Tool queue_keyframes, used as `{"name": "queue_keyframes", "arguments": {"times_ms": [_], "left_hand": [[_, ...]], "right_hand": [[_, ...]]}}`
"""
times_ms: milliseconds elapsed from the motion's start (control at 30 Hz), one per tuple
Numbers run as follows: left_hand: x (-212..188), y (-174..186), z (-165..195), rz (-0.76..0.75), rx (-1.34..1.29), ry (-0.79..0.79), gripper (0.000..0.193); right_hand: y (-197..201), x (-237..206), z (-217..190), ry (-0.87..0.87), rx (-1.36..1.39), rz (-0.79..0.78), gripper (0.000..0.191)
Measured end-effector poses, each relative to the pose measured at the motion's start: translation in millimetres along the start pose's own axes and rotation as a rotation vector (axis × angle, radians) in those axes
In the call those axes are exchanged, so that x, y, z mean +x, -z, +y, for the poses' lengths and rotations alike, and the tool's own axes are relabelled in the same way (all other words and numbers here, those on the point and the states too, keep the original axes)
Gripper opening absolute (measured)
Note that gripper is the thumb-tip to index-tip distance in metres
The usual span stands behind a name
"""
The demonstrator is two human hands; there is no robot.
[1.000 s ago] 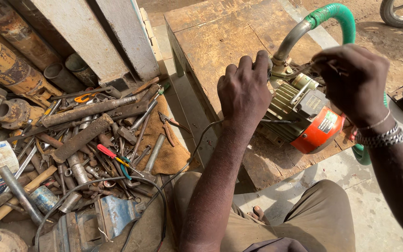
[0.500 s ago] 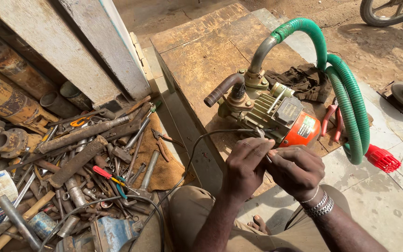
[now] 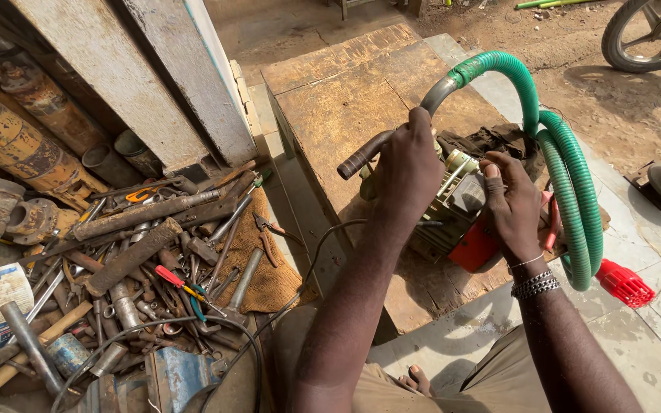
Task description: The person repairs a small electric water pump on a wooden bench. They unscrew the pump housing with a screwdriver, adjust and tighten fittings by hand and with a spanner, reposition the pump, handle the power cord, and use pliers to work on the cord end.
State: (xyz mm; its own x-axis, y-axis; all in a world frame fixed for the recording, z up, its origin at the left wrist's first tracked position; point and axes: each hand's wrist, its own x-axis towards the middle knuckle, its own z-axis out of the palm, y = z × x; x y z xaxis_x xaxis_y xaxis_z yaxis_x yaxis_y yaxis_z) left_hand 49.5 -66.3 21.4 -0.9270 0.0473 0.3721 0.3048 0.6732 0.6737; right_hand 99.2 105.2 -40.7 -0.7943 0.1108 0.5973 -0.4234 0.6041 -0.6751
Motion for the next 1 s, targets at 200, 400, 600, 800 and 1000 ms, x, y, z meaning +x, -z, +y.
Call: {"name": "queue_keyframes", "arguments": {"times_ms": [200,400,600,800,1000], "left_hand": [[24.9,-38.3,-8.2,0.037,0.135,-0.066,0.026],[30.5,-52.7,-14.1,0.063,0.164,-0.095,0.035],[10.8,-44.7,-12.0,0.092,0.216,-0.031,0.031],[15.7,-43.3,-3.2,0.037,0.112,0.022,0.027],[9.6,-42.3,2.1,0.062,0.040,0.028,0.037]], "right_hand": [[-4.8,-7.2,7.7,-0.005,-0.040,-0.067,0.028],[-3.2,-5.1,6.3,0.004,-0.025,-0.060,0.024],[-1.0,-6.0,3.8,0.011,-0.034,-0.056,0.022],[-0.2,-5.6,2.0,0.059,-0.084,-0.050,0.020],[1.4,-5.1,4.2,0.045,-0.136,-0.055,0.021]]}}
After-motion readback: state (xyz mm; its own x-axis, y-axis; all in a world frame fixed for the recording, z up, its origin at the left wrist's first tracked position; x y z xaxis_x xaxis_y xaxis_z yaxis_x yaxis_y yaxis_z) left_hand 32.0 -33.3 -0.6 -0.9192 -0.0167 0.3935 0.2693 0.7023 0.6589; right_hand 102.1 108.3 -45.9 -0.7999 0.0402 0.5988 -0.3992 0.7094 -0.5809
